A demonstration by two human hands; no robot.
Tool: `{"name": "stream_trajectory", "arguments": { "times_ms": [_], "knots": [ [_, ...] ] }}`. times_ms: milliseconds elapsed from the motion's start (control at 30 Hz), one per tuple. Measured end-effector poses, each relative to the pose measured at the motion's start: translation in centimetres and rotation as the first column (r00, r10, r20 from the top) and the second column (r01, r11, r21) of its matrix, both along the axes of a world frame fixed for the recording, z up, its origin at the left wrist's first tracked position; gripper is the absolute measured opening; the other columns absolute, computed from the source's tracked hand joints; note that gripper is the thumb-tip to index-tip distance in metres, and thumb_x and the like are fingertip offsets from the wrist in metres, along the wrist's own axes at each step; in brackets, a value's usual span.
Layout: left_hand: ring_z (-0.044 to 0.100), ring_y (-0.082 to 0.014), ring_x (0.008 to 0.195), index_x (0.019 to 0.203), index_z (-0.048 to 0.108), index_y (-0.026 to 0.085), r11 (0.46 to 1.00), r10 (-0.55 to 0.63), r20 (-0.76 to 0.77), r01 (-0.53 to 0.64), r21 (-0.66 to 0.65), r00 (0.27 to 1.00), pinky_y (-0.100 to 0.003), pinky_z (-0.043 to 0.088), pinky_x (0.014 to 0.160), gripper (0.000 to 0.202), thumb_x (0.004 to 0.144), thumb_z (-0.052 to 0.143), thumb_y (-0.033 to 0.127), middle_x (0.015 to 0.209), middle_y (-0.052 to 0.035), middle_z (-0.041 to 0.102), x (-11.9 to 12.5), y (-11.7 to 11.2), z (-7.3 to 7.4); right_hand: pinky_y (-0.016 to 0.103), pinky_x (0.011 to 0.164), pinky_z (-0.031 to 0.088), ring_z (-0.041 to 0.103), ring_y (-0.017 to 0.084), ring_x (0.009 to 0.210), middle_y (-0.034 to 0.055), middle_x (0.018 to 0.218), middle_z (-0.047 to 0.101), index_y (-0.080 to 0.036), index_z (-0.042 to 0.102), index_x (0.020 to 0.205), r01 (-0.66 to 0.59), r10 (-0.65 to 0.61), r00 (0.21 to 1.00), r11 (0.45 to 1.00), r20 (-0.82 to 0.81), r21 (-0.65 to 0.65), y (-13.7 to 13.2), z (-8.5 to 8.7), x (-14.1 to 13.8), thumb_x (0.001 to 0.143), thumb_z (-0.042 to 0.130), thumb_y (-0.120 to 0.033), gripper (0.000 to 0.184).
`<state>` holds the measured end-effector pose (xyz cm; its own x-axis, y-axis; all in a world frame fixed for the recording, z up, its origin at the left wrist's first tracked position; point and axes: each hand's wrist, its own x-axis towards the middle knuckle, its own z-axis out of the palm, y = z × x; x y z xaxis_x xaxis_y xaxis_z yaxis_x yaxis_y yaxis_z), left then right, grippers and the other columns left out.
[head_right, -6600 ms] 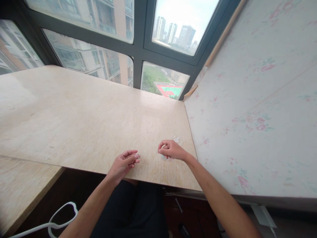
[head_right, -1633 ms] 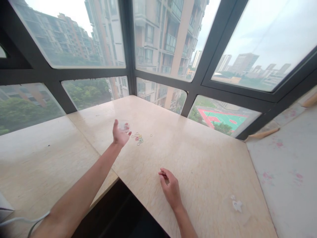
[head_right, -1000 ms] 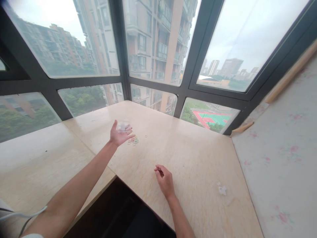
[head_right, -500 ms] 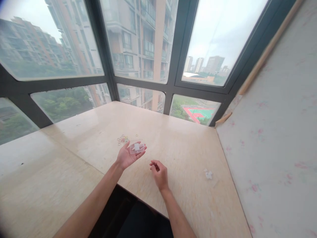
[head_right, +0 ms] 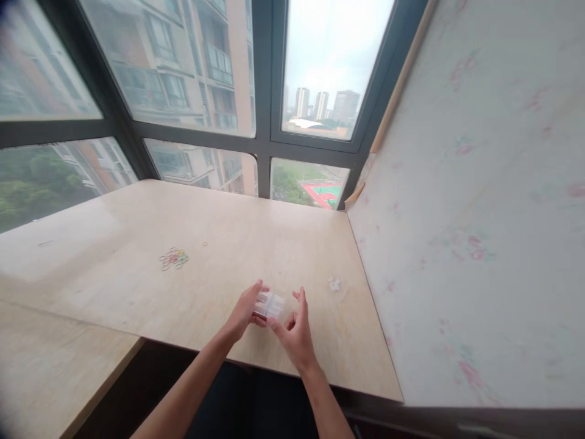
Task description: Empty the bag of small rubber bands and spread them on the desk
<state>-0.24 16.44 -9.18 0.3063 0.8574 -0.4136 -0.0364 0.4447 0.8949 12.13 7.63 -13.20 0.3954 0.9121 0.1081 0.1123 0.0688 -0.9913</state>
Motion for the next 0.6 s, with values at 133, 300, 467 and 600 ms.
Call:
{"name": "stream_trajectory", "arguments": {
  "times_ms": [133, 300, 467, 600],
  "knots": [
    [0.048, -0.0115, 0.038, 0.095, 0.062, 0.016, 0.965, -0.167, -0.093, 0.183, 0.191, 0.982, -0.02, 0.028, 0.031, 0.047, 0.087, 0.048, 0.059, 0.063, -0.0016, 0.057, 3.6, -2.5, -0.9, 0.031, 0.065, 0.054, 0.061, 0.016, 0.075, 0.0119, 0.129, 0.054, -0.025, 0.027, 0.149, -0.044, 0.059, 0.98, 0.996, 0.188, -0.083, -2.0, 0.5, 3.4, 0.071, 0.077, -0.038, 0.093],
    [0.054, -0.0137, 0.039, 0.113, 0.059, 0.022, 0.943, -0.286, 0.012, 0.279, 0.183, 0.958, -0.022, 0.027, 0.033, 0.045, 0.084, 0.055, 0.057, 0.08, -0.0066, 0.067, 5.3, -4.3, -2.6, 0.036, 0.08, 0.054, 0.062, 0.024, 0.096, 0.0105, 0.123, 0.059, -0.024, 0.048, 0.137, 0.008, 0.028, 0.906, 0.996, 0.423, -0.084, -3.9, 0.9, 7.9, 0.071, 0.075, -0.036, 0.072],
    [0.056, -0.013, 0.042, 0.113, 0.057, 0.02, 0.944, -0.188, -0.074, 0.201, 0.261, 0.979, -0.021, 0.032, 0.033, 0.044, 0.084, 0.056, 0.053, 0.089, -0.009, 0.066, 3.9, -3.7, -3.1, 0.047, 0.102, 0.041, 0.056, 0.029, 0.114, 0.0094, 0.121, 0.061, -0.024, 0.055, 0.128, 0.114, -0.014, 0.783, 0.986, 0.621, -0.121, -4.7, 0.7, 12.6, 0.068, 0.077, -0.041, 0.066],
    [0.058, -0.0131, 0.049, 0.1, 0.062, 0.019, 0.89, -0.28, -0.073, 0.287, 0.354, 0.957, -0.021, 0.041, 0.039, 0.034, 0.086, 0.055, 0.049, 0.084, -0.0066, 0.063, 2.2, -3.8, -2.8, 0.051, 0.106, 0.035, 0.05, 0.032, 0.123, 0.0103, 0.128, 0.058, -0.025, 0.058, 0.127, 0.139, 0.037, 0.724, 0.97, 0.688, -0.199, -4.9, 0.5, 14.7, 0.068, 0.076, -0.04, 0.063]
  ]
}}
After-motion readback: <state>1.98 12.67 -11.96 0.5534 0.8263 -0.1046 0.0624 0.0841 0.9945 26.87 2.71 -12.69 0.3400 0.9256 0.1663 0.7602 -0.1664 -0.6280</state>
